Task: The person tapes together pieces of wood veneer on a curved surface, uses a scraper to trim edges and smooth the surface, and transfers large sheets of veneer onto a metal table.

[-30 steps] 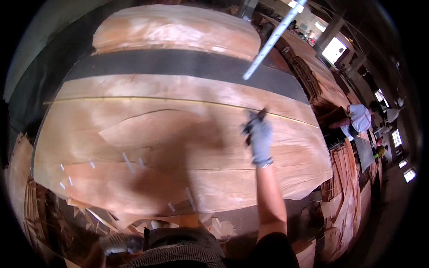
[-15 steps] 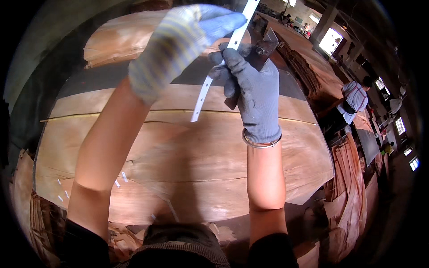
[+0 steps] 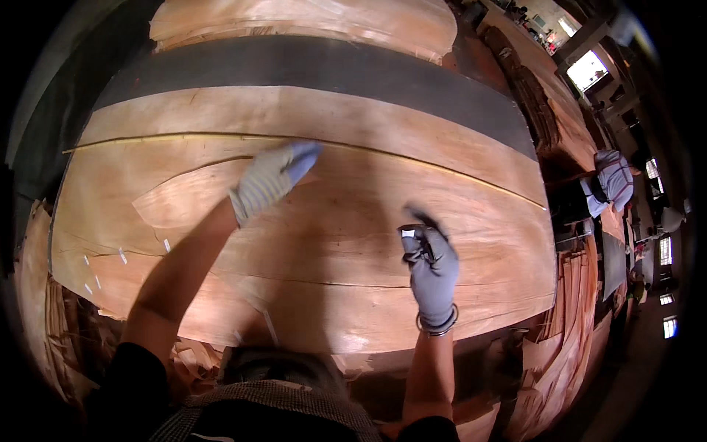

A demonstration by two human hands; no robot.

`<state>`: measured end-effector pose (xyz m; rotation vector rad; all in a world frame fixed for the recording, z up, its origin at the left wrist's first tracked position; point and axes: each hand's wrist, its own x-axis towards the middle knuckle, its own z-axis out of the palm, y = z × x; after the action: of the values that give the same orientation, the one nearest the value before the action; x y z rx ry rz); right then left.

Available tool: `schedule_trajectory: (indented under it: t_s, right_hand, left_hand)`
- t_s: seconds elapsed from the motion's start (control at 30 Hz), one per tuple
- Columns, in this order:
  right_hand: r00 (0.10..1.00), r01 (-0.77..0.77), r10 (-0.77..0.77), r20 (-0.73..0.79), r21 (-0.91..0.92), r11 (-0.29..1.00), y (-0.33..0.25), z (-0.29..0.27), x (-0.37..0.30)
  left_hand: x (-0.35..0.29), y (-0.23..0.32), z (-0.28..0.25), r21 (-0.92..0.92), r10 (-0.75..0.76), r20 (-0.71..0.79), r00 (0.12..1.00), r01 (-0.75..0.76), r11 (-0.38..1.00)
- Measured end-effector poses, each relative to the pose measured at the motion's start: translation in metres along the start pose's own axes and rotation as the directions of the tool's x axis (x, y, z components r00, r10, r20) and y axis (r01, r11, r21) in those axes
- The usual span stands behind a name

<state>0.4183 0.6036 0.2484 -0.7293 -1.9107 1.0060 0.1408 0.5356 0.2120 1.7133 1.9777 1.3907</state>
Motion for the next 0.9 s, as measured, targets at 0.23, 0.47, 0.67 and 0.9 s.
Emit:
schedule_trajectory:
  t_s: [0.23, 0.47, 0.67, 0.9]
  right_hand:
    - [0.565, -0.797, 0.693, 0.448, 0.079, 0.599, 0.146, 0.097, 0.021]
    - [0.659, -0.732, 0.666, 0.350, 0.093, 0.675, 0.190, 0.189, 0.077]
    - [0.611, -0.714, 0.730, 0.306, -0.186, 0.675, 0.256, 0.199, 0.068]
    - [0.673, -0.645, 0.659, 0.336, -0.168, 0.745, 0.235, 0.200, 0.054]
  left_hand:
    - [-0.063, -0.135, 0.075, 0.270, -0.150, 0.080, 0.985, 0.124, 0.955]
    - [-0.044, -0.170, 0.091, 0.411, -0.103, -0.057, 0.993, 0.117, 0.904]
    - [-0.016, -0.187, 0.122, 0.474, 0.064, 0.210, 0.976, -0.159, 0.866]
    - [-0.012, -0.187, 0.108, 0.273, 0.154, 0.506, 0.849, -0.327, 0.905]
